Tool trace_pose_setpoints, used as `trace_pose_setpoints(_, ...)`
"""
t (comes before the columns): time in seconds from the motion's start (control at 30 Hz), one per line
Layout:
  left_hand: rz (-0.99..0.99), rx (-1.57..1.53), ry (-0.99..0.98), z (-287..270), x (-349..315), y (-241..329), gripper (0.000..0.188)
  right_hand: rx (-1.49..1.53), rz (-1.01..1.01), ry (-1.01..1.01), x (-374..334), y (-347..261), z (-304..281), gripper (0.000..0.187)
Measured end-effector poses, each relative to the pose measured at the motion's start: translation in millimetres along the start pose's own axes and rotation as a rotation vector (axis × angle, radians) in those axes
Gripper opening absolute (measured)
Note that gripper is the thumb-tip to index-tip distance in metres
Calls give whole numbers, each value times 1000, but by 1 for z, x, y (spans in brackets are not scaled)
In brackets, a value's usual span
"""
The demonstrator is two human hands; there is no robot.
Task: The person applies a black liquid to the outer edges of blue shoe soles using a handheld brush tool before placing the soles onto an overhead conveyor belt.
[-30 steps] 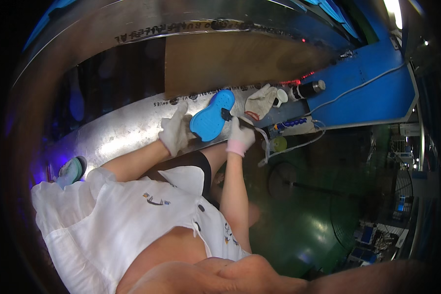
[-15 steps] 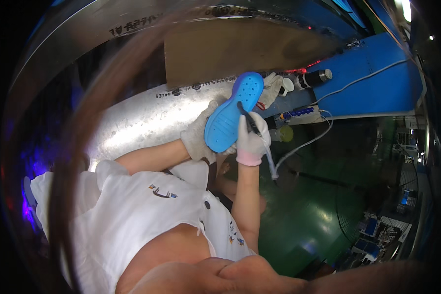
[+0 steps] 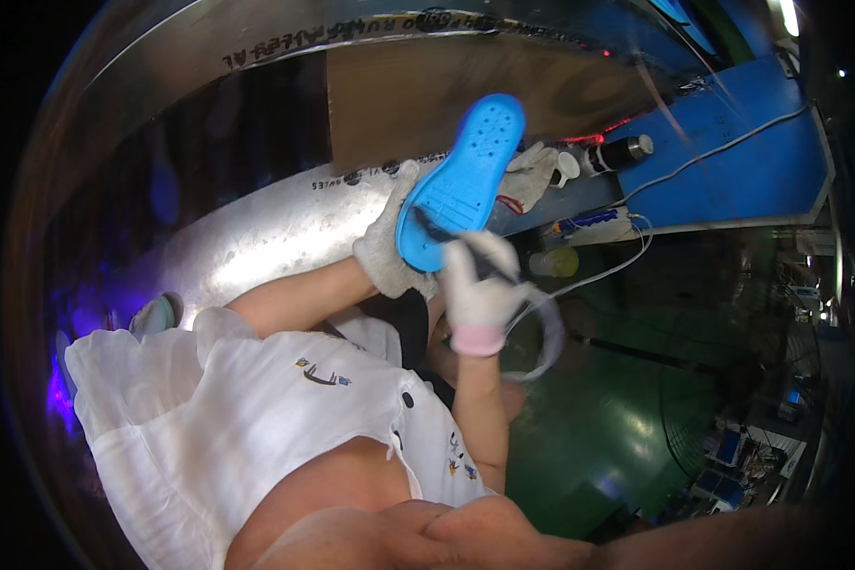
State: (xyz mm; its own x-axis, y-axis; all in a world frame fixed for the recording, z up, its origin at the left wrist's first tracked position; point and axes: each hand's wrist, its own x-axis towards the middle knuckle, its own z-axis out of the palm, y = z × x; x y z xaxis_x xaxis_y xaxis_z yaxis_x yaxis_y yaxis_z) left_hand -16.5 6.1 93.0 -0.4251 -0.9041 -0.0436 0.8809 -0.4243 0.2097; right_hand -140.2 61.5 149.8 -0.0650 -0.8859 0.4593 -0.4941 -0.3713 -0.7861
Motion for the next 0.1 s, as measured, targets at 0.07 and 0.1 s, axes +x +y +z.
trace_pose_setpoints(0.07,-123,57,42,13,-8,9,79,-180,-33,181,11,19,-7,11)
trace_pose_setpoints(0.1,-68,93,76,6,-2,9,84,-98,-69,198,-1,23,2,13)
